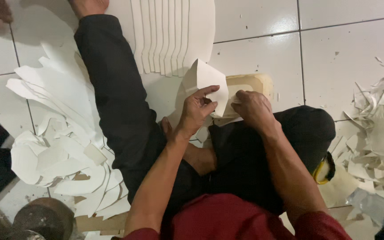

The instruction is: The person sits on the floor and repeatedly applies a white substance from a small container onto white paper cutouts using a small applicator. The person handles the paper pieces one at a time, applying the substance to the edges and then placing them on the floor.

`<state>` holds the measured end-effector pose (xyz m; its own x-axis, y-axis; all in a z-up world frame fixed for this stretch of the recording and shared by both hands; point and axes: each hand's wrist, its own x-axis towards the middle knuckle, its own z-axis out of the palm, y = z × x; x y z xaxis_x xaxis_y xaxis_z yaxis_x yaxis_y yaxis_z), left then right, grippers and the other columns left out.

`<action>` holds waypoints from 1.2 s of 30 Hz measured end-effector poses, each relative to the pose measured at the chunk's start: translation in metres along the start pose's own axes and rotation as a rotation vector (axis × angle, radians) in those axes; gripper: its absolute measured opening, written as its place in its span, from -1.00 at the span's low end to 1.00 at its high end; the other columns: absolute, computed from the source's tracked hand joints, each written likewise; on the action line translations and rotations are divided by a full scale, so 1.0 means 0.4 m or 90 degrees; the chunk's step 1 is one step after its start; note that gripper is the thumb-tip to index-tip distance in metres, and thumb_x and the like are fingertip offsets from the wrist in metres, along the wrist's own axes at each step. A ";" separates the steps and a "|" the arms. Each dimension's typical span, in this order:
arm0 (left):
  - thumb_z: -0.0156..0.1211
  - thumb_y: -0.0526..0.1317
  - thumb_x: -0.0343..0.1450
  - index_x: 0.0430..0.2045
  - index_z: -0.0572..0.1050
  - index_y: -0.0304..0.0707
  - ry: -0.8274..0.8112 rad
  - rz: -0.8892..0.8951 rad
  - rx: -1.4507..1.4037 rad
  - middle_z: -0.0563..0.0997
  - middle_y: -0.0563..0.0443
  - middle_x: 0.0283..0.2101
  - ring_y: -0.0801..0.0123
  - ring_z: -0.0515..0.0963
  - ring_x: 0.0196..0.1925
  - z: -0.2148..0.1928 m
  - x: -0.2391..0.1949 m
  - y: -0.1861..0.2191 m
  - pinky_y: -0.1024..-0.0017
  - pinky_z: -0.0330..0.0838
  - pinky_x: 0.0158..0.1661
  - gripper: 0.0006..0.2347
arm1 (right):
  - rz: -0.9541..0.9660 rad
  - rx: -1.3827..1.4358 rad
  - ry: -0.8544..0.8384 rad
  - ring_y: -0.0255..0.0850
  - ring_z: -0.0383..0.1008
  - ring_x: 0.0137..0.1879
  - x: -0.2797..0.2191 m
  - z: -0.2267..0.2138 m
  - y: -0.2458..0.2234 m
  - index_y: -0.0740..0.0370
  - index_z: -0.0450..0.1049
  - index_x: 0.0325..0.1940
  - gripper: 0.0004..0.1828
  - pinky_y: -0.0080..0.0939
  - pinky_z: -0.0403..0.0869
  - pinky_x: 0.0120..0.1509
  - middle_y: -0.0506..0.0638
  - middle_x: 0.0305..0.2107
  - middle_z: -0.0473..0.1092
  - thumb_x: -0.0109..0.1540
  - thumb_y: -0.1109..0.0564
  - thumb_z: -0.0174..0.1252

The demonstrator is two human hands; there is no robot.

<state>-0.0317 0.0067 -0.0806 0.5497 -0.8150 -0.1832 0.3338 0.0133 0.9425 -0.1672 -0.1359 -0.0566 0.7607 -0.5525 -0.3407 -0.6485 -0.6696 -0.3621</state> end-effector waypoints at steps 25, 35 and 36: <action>0.06 -0.50 0.23 0.02 0.42 -0.14 -0.042 -0.045 0.088 0.48 -0.02 -0.08 0.63 0.36 -0.31 0.034 -0.032 0.149 0.61 0.46 -0.27 -0.55 | -0.102 0.456 0.249 0.07 0.48 -0.25 -0.081 -0.045 -0.101 0.19 0.51 -0.27 -0.79 -0.05 0.41 -0.13 0.16 -0.46 0.44 0.03 0.18 0.29; 0.05 -0.53 0.20 -0.01 0.43 -0.23 -0.037 -0.088 -0.002 0.51 -0.01 -0.10 0.65 0.36 -0.37 0.009 -0.022 0.083 0.63 0.52 -0.34 -0.55 | -0.097 0.409 0.277 0.07 0.48 -0.25 -0.062 -0.021 -0.076 0.18 0.51 -0.26 -0.79 -0.05 0.44 -0.14 0.15 -0.44 0.44 0.05 0.17 0.31; 0.04 -0.54 0.20 -0.01 0.42 -0.27 -0.036 -0.098 -0.029 0.51 -0.04 -0.10 0.63 0.36 -0.37 0.002 -0.018 0.052 0.62 0.55 -0.35 -0.56 | -0.109 0.416 0.265 0.09 0.49 -0.26 -0.065 -0.012 -0.075 0.18 0.52 -0.28 -0.80 -0.04 0.44 -0.16 0.15 -0.45 0.44 0.03 0.18 0.31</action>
<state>-0.0292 0.0123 -0.0595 0.4451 -0.8411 -0.3072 0.4465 -0.0889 0.8904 -0.1675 -0.1038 -0.0327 0.7158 -0.6945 0.0724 -0.3080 -0.4071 -0.8599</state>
